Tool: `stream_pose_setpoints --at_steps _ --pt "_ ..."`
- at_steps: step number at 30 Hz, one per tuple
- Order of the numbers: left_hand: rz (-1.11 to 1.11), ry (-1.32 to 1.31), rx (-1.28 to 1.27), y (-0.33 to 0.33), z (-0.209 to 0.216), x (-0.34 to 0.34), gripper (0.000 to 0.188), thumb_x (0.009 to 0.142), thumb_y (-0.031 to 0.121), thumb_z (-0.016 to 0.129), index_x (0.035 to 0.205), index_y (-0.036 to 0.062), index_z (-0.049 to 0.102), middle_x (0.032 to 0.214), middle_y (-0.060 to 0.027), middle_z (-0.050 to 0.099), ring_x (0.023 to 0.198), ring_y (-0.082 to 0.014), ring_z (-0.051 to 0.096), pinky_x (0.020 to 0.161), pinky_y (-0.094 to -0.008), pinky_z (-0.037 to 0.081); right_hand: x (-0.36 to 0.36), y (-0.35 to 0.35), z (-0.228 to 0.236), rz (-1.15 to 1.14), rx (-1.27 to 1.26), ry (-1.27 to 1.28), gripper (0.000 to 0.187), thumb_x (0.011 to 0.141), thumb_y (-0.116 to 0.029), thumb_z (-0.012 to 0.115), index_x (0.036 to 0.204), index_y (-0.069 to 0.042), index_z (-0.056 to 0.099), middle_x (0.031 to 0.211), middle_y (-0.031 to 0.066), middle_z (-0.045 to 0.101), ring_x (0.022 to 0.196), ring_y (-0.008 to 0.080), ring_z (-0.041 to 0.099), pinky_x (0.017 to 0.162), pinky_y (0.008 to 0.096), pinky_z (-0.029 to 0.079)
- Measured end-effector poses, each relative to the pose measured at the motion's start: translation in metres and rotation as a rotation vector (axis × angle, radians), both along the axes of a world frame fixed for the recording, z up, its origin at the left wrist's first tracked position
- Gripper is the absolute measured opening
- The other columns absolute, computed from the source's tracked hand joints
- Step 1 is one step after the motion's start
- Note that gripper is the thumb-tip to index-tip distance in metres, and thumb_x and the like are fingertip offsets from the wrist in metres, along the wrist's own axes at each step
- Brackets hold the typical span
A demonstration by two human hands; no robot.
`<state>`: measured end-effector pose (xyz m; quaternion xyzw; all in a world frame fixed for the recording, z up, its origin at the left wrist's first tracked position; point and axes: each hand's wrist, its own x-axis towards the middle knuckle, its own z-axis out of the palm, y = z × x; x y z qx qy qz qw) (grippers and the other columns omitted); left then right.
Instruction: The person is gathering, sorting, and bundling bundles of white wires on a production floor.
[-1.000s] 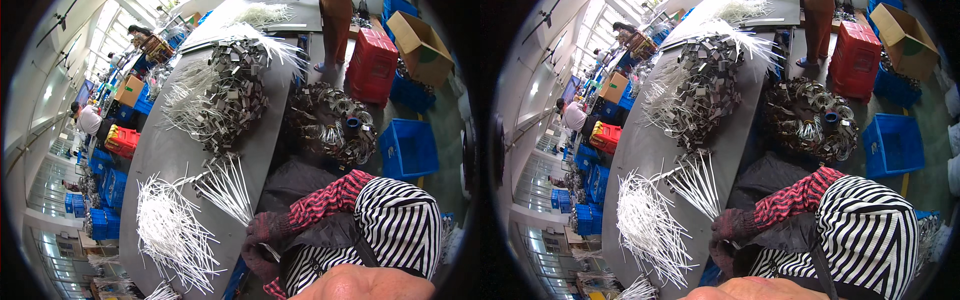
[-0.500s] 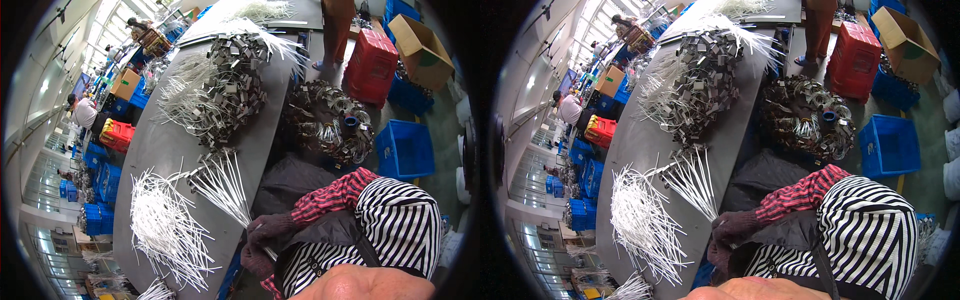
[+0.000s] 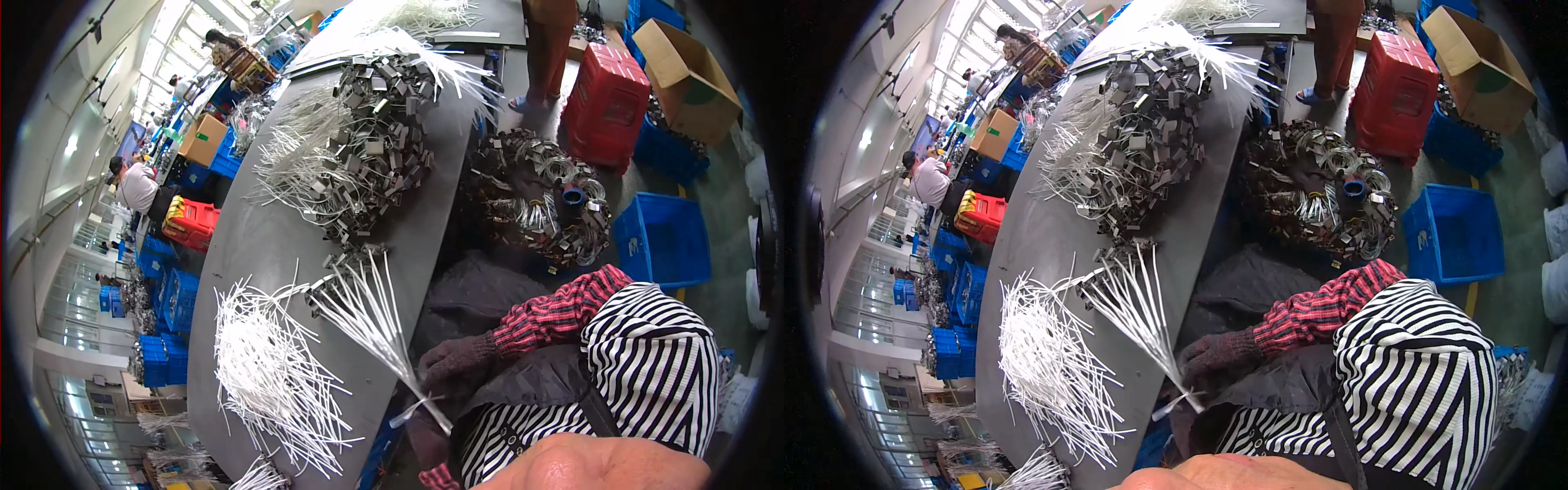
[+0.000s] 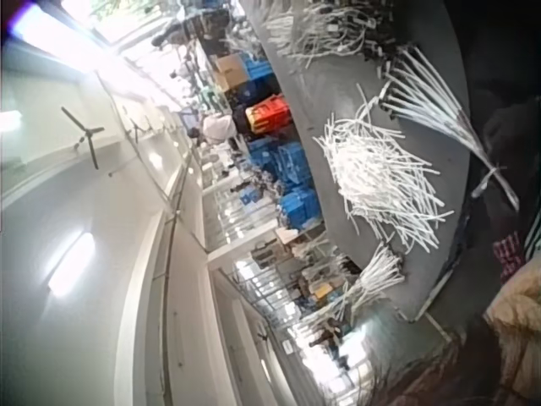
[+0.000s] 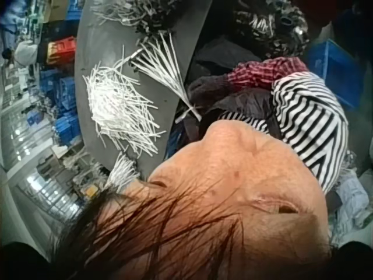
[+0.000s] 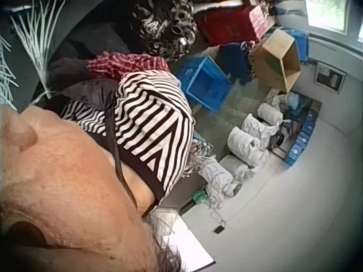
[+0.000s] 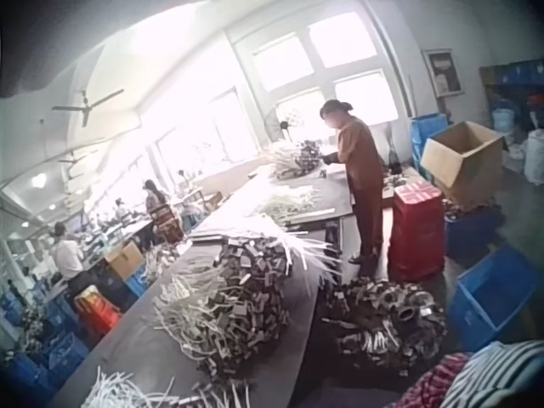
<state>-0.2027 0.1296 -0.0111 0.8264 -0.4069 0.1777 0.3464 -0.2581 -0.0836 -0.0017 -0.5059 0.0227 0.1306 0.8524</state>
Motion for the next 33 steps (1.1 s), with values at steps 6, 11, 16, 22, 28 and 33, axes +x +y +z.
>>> stream_pose_setpoints --at_steps 6,11,16,22,28,33 --pt "-0.365 0.532 0.800 0.069 0.069 0.054 0.016 0.081 0.020 0.070 0.084 0.0056 0.067 0.088 -0.0135 0.064 0.086 -0.0316 0.063 0.078 -0.0414 0.050 -0.014 -0.044 -0.015 -0.198 -0.263 -0.139 0.034 0.094 -0.029 0.058 0.117 -0.005 0.062 0.104 0.0072 0.065 0.096 0.0132 0.060 0.080 0.0324 0.052" --pt "-0.074 0.246 0.964 0.039 0.189 0.113 0.016 0.079 0.022 0.069 0.083 0.0062 0.069 0.084 -0.0142 0.065 0.089 -0.0325 0.062 0.082 -0.0429 0.048 -0.036 -0.059 -0.038 -0.192 -0.151 0.357 0.036 0.093 -0.030 0.058 0.116 -0.002 0.062 0.098 0.0100 0.065 0.090 0.0165 0.061 0.077 0.0331 0.052" --pt "0.252 -0.348 1.008 -0.001 0.309 0.155 0.017 0.078 0.024 0.069 0.081 0.0068 0.070 0.080 -0.0148 0.065 0.092 -0.0335 0.061 0.087 -0.0444 0.047 -0.037 -0.046 -0.046 -0.148 -0.282 0.170 0.031 0.091 -0.027 0.060 0.111 -0.003 0.062 0.094 0.0117 0.065 0.085 0.0195 0.062 0.073 0.0365 0.053" --pt "0.585 -0.628 1.164 0.043 0.400 0.177 0.019 0.076 0.026 0.068 0.080 0.0076 0.071 0.075 -0.0155 0.065 0.095 -0.0346 0.060 0.092 -0.0462 0.045 -0.023 -0.046 -0.053 -0.144 -0.642 -0.173 0.023 0.085 -0.020 0.064 0.104 -0.006 0.062 0.093 0.0140 0.063 0.083 0.0276 0.063 0.072 0.0382 0.053" --pt "0.929 -0.351 1.186 0.185 0.465 0.143 0.022 0.080 0.028 0.070 0.097 0.0159 0.075 0.104 -0.0033 0.070 0.105 -0.0222 0.063 0.113 -0.0418 0.024 0.016 -0.031 -0.057 -0.217 -0.793 -0.236 0.015 0.089 -0.018 0.064 0.094 -0.004 0.066 0.073 0.0046 0.063 0.066 0.0121 0.060 0.060 0.0288 0.048" --pt "0.990 -0.467 1.427 0.244 0.469 0.102 0.017 0.077 0.031 0.073 0.091 0.0225 0.075 0.097 0.0029 0.071 0.103 -0.0170 0.063 0.116 -0.0464 0.017 0.033 -0.012 -0.014 -0.138 -0.302 0.065 0.015 0.090 -0.014 0.062 0.099 -0.003 0.066 0.079 0.0006 0.061 0.072 0.0091 0.057 0.065 0.0262 0.046"
